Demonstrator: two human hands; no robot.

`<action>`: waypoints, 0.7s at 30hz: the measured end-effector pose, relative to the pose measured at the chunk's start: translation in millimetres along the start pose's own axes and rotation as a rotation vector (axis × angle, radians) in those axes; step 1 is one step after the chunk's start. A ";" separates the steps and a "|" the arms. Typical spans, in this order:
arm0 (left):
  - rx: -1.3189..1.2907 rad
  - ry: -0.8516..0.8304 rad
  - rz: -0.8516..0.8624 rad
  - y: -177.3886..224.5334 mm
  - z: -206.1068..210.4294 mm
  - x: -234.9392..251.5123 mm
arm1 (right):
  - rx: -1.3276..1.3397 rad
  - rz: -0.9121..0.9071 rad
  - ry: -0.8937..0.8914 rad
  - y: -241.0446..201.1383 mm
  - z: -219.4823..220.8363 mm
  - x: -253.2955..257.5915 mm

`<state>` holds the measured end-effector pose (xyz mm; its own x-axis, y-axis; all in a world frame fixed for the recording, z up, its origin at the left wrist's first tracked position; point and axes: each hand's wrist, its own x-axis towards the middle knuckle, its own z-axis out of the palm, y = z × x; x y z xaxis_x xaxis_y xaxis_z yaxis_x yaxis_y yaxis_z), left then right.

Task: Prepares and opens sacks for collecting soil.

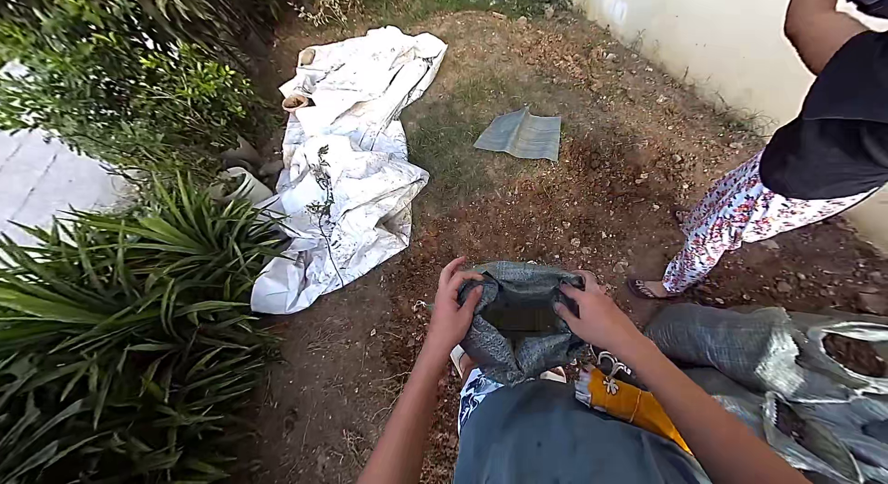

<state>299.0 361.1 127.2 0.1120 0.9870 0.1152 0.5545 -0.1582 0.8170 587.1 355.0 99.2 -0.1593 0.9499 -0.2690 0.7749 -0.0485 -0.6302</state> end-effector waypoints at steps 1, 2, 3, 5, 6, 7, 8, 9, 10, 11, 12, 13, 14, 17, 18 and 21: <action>0.025 -0.057 0.018 2.6 -0.4 0.3 | -0.002 0.041 0.051 -0.6 4.5 3.1; 0.058 -0.106 0.028 5.7 0.3 -0.1 | -0.006 0.077 0.078 -1.1 6.9 7.0; 0.095 -0.150 0.033 8.6 2.4 -1.2 | -0.013 0.112 0.073 -2.4 6.9 11.4; 0.175 -0.224 0.015 11.9 8.1 -4.8 | -0.016 0.154 0.033 -8.1 5.7 18.0; 0.216 -0.236 -0.011 12.3 11.6 -7.4 | -0.016 0.158 0.014 -11.2 6.1 19.4; 0.273 -0.228 -0.049 13.0 15.0 -9.4 | -0.026 0.157 -0.010 -14.3 6.4 20.4; 0.342 -0.214 -0.104 15.7 17.9 -10.7 | -0.052 0.152 -0.034 -16.4 7.2 20.8; 0.419 -0.209 -0.168 19.8 21.1 -11.7 | -0.092 0.147 -0.059 -18.2 7.9 19.9; 0.502 -0.213 -0.225 23.1 25.2 -12.2 | -0.144 0.143 -0.088 -20.5 7.5 18.4; 0.617 -0.238 -0.280 25.3 29.7 -12.4 | -0.217 0.138 -0.116 -22.3 7.2 16.9; 0.757 -0.297 -0.341 25.8 33.7 -11.9 | -0.296 0.142 -0.147 -23.4 7.6 15.7; 0.881 -0.386 -0.408 22.8 35.5 -10.1 | -0.373 0.157 -0.195 -22.1 8.4 16.2; 0.949 -0.456 -0.460 14.6 35.4 -8.0 | -0.437 0.182 -0.253 -18.0 9.8 19.3; 0.914 -0.442 -0.514 -6.8 35.1 0.6 | -0.462 0.235 -0.266 -9.5 10.1 31.1; 0.894 -0.406 -0.529 -3.8 36.2 7.4 | -0.439 0.225 -0.216 -14.1 6.2 35.8; 0.863 -0.380 -0.602 12.8 39.7 10.3 | -0.295 0.133 -0.125 -29.3 4.1 34.7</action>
<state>339.9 368.1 116.4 -0.2048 0.8600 -0.4674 0.9730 0.2309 -0.0015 556.4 388.1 105.4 -0.1044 0.8949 -0.4338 0.9347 -0.0607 -0.3503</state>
